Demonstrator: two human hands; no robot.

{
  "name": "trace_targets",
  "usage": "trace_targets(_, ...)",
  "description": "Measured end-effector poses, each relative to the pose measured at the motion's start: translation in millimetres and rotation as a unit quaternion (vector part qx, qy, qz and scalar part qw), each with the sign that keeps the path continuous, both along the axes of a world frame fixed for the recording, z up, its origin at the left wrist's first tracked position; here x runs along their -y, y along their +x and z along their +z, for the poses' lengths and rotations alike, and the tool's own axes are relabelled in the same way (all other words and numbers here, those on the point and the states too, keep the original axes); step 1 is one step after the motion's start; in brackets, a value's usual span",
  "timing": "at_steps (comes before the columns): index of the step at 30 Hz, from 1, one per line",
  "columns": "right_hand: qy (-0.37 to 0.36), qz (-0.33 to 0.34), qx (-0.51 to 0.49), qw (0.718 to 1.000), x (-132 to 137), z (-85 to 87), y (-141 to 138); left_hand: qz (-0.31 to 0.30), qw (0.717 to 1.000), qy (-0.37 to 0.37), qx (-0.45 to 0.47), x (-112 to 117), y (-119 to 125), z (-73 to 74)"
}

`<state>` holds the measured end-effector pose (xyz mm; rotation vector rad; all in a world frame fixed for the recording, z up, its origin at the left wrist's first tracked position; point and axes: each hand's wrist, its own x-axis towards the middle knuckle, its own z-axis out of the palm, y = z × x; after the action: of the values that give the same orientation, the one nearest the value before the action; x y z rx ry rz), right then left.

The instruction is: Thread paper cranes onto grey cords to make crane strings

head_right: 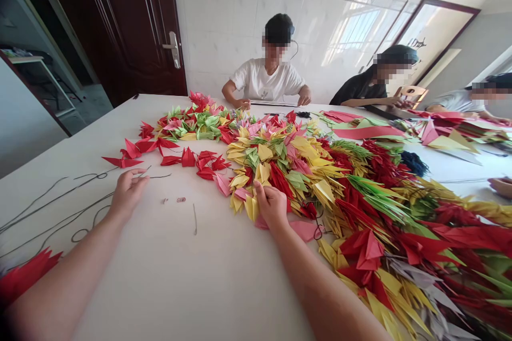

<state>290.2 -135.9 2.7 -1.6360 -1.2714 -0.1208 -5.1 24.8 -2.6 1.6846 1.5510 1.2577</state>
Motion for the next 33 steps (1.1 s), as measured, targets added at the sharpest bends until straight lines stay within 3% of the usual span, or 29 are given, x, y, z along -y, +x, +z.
trace_targets(6, 0.011, 0.055, -0.078, 0.995, 2.8, 0.2, -2.9, -0.008, 1.0, -0.009, -0.024, 2.1, -0.2, 0.1)
trace_targets(14, 0.003, 0.109, -0.03, 0.994, 2.8, -1.0, -3.6, -0.012, 0.998, -0.045, -0.047, 4.3, 0.1, 3.5)
trace_targets(23, -0.003, 0.105, -0.019, 0.994, 2.4, -2.0, -4.4, -0.012, 0.996, -0.063, -0.054, 7.7, 1.4, 7.9)
trace_targets(33, -0.008, 0.069, -0.005, 0.998, 3.0, 2.1, -7.4, -0.013, 0.997, -0.046, -0.059, 3.9, -0.6, 2.2)
